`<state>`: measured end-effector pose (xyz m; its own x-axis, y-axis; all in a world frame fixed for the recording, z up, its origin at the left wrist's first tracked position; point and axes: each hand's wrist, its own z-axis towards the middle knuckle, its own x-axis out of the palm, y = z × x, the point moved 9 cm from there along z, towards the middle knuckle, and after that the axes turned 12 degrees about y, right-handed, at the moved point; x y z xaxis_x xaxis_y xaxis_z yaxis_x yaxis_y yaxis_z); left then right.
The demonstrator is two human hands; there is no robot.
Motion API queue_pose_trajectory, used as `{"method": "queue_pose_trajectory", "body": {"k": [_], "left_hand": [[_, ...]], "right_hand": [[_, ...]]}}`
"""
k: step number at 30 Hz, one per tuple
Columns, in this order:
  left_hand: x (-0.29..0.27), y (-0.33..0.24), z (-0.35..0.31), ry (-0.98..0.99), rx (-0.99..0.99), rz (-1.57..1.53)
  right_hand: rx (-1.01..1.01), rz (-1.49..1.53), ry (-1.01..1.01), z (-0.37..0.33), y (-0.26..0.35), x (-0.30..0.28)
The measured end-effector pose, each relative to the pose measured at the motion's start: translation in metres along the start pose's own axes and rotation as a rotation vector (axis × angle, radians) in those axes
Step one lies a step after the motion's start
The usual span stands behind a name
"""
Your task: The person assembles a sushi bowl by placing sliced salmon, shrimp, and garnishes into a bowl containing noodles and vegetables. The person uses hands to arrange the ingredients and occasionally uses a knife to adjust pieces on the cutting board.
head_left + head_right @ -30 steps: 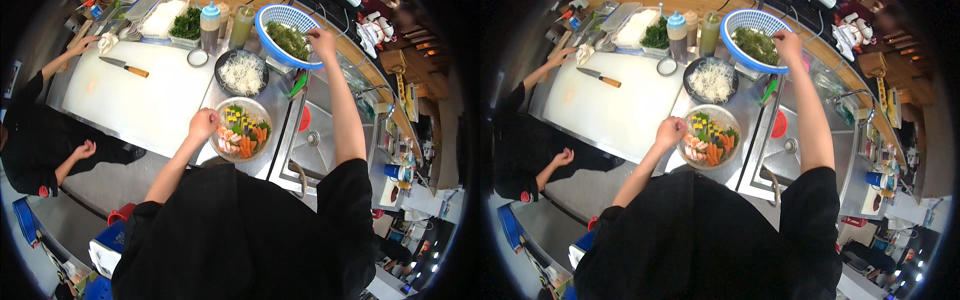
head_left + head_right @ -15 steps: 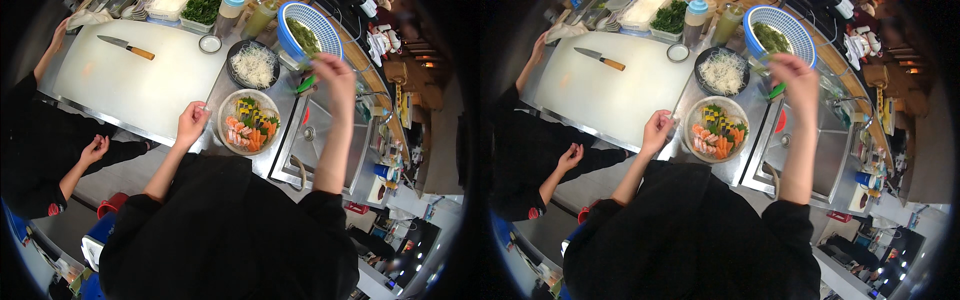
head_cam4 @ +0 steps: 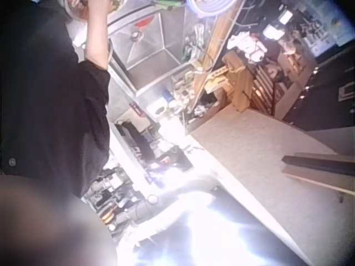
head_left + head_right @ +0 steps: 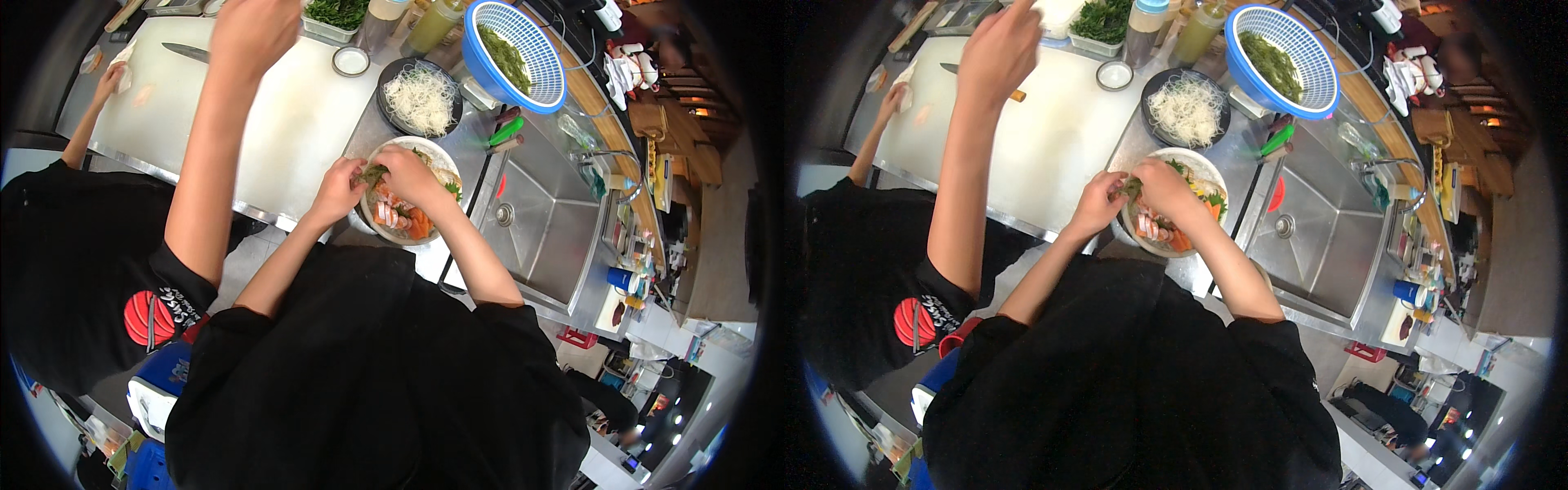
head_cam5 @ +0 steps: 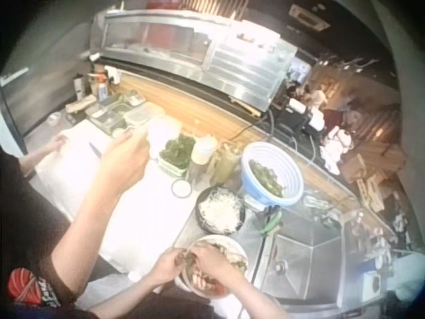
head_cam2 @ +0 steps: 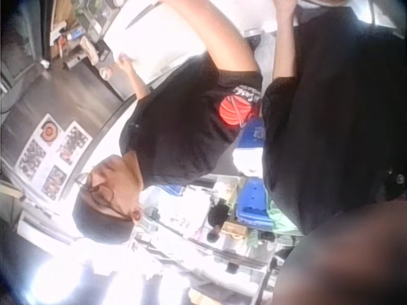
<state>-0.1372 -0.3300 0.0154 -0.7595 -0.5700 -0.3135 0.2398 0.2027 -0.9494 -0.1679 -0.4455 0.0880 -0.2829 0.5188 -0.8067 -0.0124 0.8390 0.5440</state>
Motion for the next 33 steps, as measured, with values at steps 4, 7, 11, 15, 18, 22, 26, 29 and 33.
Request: {"method": "queue_pose_trajectory", "body": {"k": [4,7,11,15,18,22,26,29,33], "left_hand": [[0.006,-0.02,-0.005,-0.014,0.023,0.158],[0.013,-0.027,-0.012,-0.097,0.107,0.298],[0.021,-0.01,-0.022,-0.118,-0.073,0.151],[0.019,-0.003,-0.02,-0.071,-0.123,0.177],[0.013,-0.012,-0.022,-0.134,-0.241,0.143],[0.013,-0.009,-0.025,-0.163,-0.175,0.17],[0.015,-0.019,-0.018,-0.16,-0.123,0.24],[0.013,-0.02,-0.01,-0.175,-0.082,0.277],[0.014,-0.011,0.009,-0.149,-0.137,0.31]], "right_hand": [[-0.029,-0.095,-0.012,-0.002,-0.003,0.001],[-0.041,-0.188,-0.031,-0.009,0.011,-0.008],[-0.078,-0.235,-0.126,-0.01,0.006,-0.013],[-0.016,-0.246,-0.037,-0.009,-0.01,-0.005],[-0.026,-0.144,-0.132,-0.016,-0.008,-0.015],[-0.09,-0.212,-0.114,-0.009,0.007,-0.015],[-0.087,-0.384,0.015,0.006,-0.001,0.006],[-0.103,-0.218,-0.102,0.001,-0.009,-0.012],[-0.121,-0.177,-0.306,-0.021,-0.007,-0.054]]}}
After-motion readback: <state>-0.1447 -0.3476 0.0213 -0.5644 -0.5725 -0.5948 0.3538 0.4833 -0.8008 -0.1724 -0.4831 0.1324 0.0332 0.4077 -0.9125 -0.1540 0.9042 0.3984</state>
